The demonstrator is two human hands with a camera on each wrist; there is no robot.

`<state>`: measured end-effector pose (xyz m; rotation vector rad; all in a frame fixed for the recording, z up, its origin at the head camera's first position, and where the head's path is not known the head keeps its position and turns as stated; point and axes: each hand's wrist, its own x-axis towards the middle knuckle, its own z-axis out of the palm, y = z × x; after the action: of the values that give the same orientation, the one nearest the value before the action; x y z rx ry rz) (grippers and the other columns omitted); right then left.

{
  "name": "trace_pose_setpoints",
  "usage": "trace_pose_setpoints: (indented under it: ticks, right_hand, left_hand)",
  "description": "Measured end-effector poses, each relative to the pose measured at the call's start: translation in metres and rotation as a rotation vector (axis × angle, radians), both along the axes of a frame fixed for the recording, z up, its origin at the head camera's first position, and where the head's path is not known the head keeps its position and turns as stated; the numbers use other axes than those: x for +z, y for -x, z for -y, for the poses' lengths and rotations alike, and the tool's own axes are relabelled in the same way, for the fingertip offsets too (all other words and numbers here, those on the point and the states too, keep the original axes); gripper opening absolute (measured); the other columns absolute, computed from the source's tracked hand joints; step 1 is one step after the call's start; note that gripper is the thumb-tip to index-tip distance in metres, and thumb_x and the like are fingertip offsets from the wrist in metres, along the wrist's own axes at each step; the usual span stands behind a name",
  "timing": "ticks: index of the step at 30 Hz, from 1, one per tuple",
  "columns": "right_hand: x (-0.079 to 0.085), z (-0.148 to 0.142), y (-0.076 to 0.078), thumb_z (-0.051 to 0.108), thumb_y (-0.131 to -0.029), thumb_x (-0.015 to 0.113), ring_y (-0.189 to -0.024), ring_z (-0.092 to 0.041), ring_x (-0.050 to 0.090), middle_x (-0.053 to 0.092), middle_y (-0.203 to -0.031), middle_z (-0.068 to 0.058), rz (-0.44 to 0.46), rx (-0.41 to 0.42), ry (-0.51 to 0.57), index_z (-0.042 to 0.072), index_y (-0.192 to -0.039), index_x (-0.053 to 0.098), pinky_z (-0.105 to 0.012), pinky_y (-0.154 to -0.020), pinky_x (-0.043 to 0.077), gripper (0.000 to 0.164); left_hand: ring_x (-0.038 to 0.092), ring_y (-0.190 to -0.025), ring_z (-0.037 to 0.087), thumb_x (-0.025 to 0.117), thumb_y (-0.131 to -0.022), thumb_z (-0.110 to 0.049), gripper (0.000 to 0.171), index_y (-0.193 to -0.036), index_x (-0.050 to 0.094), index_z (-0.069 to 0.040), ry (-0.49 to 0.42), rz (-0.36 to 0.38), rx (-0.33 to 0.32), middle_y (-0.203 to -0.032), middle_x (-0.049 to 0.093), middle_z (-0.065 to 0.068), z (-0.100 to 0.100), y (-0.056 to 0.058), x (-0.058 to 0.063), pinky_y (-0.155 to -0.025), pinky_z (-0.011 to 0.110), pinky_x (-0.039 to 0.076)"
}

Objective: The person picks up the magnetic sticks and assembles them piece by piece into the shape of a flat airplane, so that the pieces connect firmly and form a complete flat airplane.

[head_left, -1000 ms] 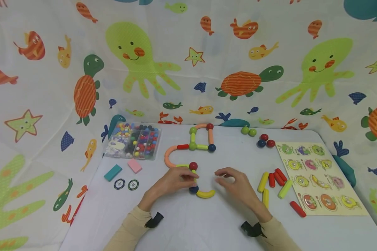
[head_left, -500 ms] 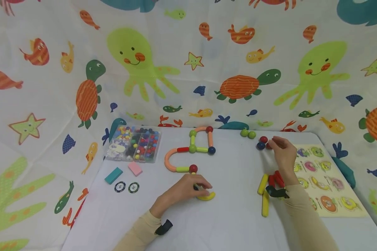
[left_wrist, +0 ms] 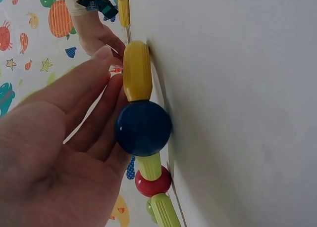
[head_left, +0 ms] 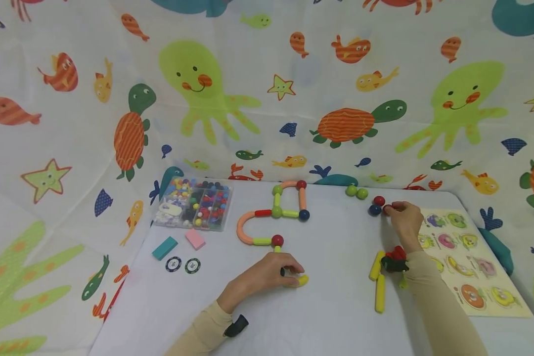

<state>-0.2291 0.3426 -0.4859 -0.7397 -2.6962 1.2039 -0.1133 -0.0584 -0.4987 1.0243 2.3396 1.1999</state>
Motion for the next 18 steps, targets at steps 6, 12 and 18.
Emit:
trace_pose_setpoints:
  ticks: [6,12,18]
  right_hand:
    - [-0.003,-0.006,0.0,0.028,-0.102,0.06,-0.12,-0.039,0.052,0.055,-0.139,-0.028,0.034,0.022,0.012,-0.003,-0.145,0.05,-0.044,-0.095,0.048,0.053]
    - [-0.004,-0.006,-0.004,0.029,-0.102,0.06,-0.119,-0.038,0.051,0.054,-0.139,-0.028,0.022,0.019,0.009,-0.004,-0.145,0.049,-0.047,-0.098,0.047,0.055]
    - [0.006,0.005,-0.017,0.037,-0.101,0.061,-0.121,-0.034,0.053,0.058,-0.137,-0.022,-0.064,-0.002,0.007,0.003,-0.145,0.052,-0.045,-0.102,0.047,0.056]
  left_hand:
    - [0.066,-0.101,0.005,0.078,-0.091,-0.016,0.025,-0.116,0.074,-0.013,0.027,-0.027,-0.013,-0.11,0.074,-0.003,-0.002,0.0,0.0,-0.091,0.019,0.053]
    - [0.065,-0.101,0.001,0.077,-0.091,-0.014,0.025,-0.116,0.074,-0.013,0.047,-0.037,-0.022,-0.11,0.073,-0.005,-0.004,-0.001,-0.003,-0.091,0.017,0.053]
    - [0.065,-0.101,0.0,0.077,-0.09,-0.014,0.027,-0.117,0.073,-0.014,0.069,-0.04,-0.025,-0.112,0.072,-0.006,-0.005,-0.003,-0.004,-0.09,0.015,0.052]
